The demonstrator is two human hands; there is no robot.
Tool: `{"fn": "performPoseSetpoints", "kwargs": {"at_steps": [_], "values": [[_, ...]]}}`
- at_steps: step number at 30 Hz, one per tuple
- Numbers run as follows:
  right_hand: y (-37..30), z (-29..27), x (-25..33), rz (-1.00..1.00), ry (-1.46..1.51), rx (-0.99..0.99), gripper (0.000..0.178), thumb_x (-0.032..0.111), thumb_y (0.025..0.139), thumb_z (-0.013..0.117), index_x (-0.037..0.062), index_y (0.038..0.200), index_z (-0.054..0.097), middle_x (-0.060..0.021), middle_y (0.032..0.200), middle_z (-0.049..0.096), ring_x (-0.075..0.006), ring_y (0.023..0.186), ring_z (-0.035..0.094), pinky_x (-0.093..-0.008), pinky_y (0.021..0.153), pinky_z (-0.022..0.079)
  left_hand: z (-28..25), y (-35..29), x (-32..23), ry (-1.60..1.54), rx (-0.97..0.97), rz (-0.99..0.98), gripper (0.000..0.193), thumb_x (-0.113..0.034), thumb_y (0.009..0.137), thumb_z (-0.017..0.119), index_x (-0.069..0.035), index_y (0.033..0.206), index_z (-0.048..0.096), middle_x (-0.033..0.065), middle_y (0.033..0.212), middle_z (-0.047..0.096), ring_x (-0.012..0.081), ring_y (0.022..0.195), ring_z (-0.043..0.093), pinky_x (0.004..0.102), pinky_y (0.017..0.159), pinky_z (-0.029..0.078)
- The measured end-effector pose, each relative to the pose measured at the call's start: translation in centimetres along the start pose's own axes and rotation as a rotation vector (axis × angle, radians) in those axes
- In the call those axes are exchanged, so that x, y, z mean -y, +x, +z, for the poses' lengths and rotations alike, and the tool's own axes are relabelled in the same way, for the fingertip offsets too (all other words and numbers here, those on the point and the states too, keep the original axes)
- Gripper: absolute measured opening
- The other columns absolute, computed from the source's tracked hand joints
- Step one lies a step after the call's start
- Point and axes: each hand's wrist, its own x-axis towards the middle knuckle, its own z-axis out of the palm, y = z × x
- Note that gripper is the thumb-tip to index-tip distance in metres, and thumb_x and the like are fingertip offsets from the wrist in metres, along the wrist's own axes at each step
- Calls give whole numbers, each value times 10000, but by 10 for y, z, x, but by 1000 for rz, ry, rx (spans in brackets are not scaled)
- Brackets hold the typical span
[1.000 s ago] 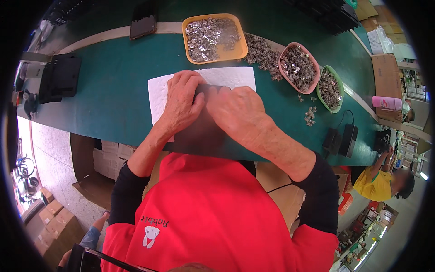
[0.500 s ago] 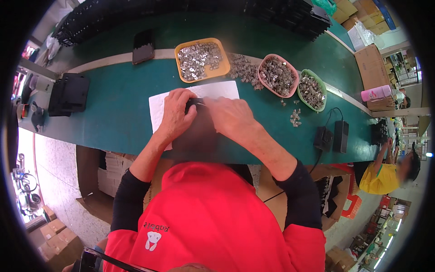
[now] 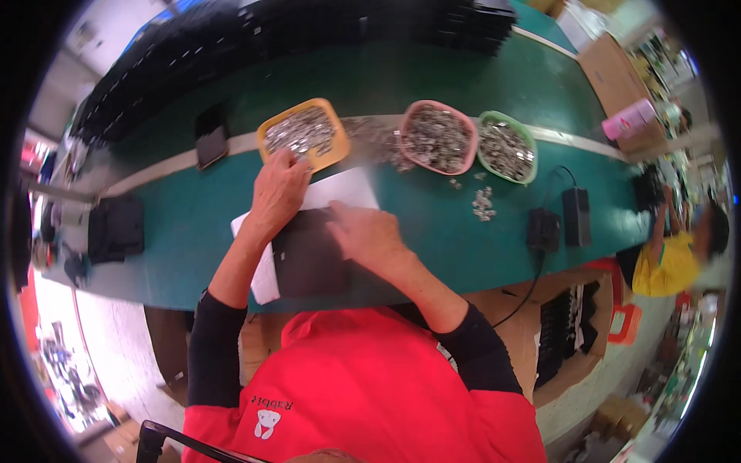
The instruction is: The person repeatedly picks up small black rectangular electronic components from a stack, places them on a white pad, and uses a small tool to press or adjust parts on the component's surface. After each adjustment, the person places the component back onto the stack and repeats the process with a new unit. The workspace includes trays of small metallic parts and a green table surface.
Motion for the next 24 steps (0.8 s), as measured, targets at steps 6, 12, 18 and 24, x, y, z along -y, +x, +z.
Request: {"fn": "performPoseSetpoints", "kwargs": {"at_steps": [6, 12, 18, 24], "values": [[-1, 7, -5, 10, 97, -13, 267, 319, 883, 595, 107, 1046, 583, -122, 794, 671, -328, 764, 674, -448, 644, 531, 1, 4, 4, -176, 94, 4, 149, -134, 899, 551, -16, 891, 643, 163, 901, 580, 336, 833, 591, 411, 718, 467], [-6, 3, -8, -11, 59, -65, 280, 315, 884, 602, 55, 987, 587, -155, 767, 671, -338, 731, 679, -455, 627, 530, 8, 6, 9, -242, 8, 46, 149, -11, 809, 672, -4, 954, 708, 110, 877, 623, 247, 782, 615, 351, 692, 478], [-8, 8, -6, -9, 81, -91, 277, 305, 889, 605, 41, 973, 588, -156, 748, 665, -334, 719, 678, -453, 612, 526, 8, 9, 13, -465, 9, -52, 85, -25, 826, 687, 13, 901, 691, 70, 819, 613, 152, 706, 560, 297, 665, 463], [-7, 3, -1, 12, 106, -51, 275, 294, 887, 600, 22, 932, 613, -168, 755, 678, -346, 740, 683, -463, 664, 529, 15, 8, 33, -421, -96, -129, 129, -101, 920, 609, 21, 952, 636, 89, 818, 627, 170, 723, 581, 310, 666, 475]]}}
